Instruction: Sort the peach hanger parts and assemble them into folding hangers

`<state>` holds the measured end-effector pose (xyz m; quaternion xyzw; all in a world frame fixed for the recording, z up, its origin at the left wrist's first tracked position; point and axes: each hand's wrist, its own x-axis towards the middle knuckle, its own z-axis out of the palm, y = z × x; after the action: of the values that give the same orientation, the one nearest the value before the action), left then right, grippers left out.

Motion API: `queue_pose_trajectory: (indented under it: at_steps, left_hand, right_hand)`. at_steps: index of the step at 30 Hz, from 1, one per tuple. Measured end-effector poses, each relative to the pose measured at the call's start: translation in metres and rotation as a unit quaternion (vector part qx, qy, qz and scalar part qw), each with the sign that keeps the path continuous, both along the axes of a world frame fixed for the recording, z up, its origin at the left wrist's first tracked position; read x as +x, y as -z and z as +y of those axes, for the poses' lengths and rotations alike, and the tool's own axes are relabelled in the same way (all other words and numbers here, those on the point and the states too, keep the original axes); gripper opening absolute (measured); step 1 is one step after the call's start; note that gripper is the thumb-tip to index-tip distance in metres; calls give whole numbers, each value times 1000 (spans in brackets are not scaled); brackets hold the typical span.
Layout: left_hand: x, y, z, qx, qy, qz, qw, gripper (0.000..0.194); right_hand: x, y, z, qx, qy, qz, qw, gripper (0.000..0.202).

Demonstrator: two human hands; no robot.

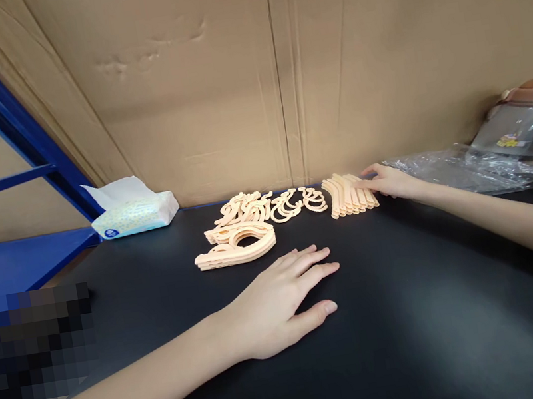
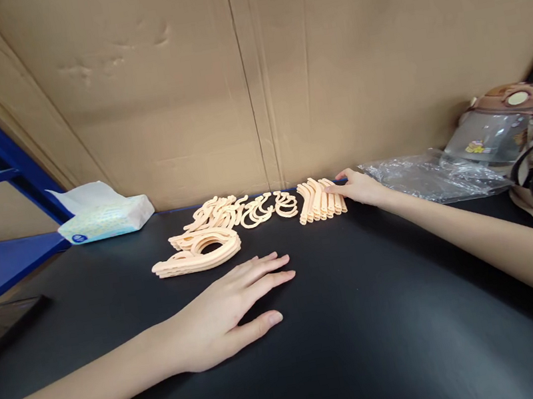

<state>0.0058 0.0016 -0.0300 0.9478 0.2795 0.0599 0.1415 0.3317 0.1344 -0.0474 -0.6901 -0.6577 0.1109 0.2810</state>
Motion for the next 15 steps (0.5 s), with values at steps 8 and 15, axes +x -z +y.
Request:
queue_pose_trajectory:
  at_steps: [8,15]
  left_hand:
    - [0,-1,1,-15,-5,5,1000,49]
    - [0,-1,2,-9,1,0,1000,50]
  right_hand:
    - [-6,-8,-5,-53,26,69,996,37]
    - [-4,1,-5,-8,36,166,985,26]
